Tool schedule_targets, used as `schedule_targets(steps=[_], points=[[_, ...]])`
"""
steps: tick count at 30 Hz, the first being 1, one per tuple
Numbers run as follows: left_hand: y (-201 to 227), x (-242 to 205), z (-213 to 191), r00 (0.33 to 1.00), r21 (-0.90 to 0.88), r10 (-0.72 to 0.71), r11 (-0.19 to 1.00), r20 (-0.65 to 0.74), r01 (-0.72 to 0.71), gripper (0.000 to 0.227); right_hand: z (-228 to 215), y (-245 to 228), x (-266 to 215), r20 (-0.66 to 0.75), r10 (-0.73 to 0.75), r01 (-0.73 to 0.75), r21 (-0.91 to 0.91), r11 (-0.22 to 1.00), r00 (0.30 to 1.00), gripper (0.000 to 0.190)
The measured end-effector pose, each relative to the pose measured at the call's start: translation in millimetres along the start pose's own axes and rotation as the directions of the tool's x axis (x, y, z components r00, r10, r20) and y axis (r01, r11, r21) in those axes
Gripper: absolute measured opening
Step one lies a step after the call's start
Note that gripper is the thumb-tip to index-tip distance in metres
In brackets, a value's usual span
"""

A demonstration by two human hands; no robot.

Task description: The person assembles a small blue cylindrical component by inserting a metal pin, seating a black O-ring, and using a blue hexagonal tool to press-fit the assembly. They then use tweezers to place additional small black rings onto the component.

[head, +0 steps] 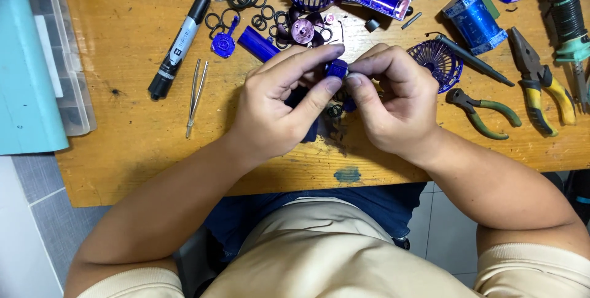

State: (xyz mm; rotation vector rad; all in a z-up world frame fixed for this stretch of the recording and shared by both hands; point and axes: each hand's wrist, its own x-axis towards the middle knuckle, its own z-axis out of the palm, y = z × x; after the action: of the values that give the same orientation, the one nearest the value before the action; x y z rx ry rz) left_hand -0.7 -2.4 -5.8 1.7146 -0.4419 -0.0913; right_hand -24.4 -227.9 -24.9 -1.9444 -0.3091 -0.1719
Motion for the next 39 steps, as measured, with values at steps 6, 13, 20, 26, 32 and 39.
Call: schedule_targets(steps=[6,13,20,26,32,39], points=[[-6.6,4.0,5.8,0.976,-0.219,-0.216,0.951,0.034,0.219,0.033,-4.0,-3.2,8.9,0.022,-0.049,0.049,0.008,0.999,0.999,0.007],[-11.2,9.8,-1.0,0.955,-0.211,-0.235,0.939,0.179,0.270,0.048,-20.4,-14.8,28.9,0.147,-0.291,0.308,-0.112,0.945,0.946,0.013],[8.8,17.4,-15.5,0.953,0.149,-0.226,0.969,0.204,0.198,0.031,-110.3,-3.0,22.0,0.125,-0.164,0.204,-0.688,0.697,0.979,0.018],[-0.4,17.4,-15.4,0.991,0.079,-0.092,0.993,0.093,0.084,0.032,-155.5,48.9,29.8,0.109,0.251,0.021,-0.944,0.330,0.962,0.042],[0.0,15.8,-16.6,0.987,0.120,-0.133,0.985,0.085,0.122,0.031,-146.2,50.7,33.1,0.110,0.367,-0.002,-0.956,0.292,0.924,0.058],[-3.1,11.8,-14.9,0.979,0.192,-0.191,0.966,0.065,0.176,0.035,-127.8,20.3,38.8,0.045,0.276,-0.086,-0.893,0.443,0.960,0.048]])
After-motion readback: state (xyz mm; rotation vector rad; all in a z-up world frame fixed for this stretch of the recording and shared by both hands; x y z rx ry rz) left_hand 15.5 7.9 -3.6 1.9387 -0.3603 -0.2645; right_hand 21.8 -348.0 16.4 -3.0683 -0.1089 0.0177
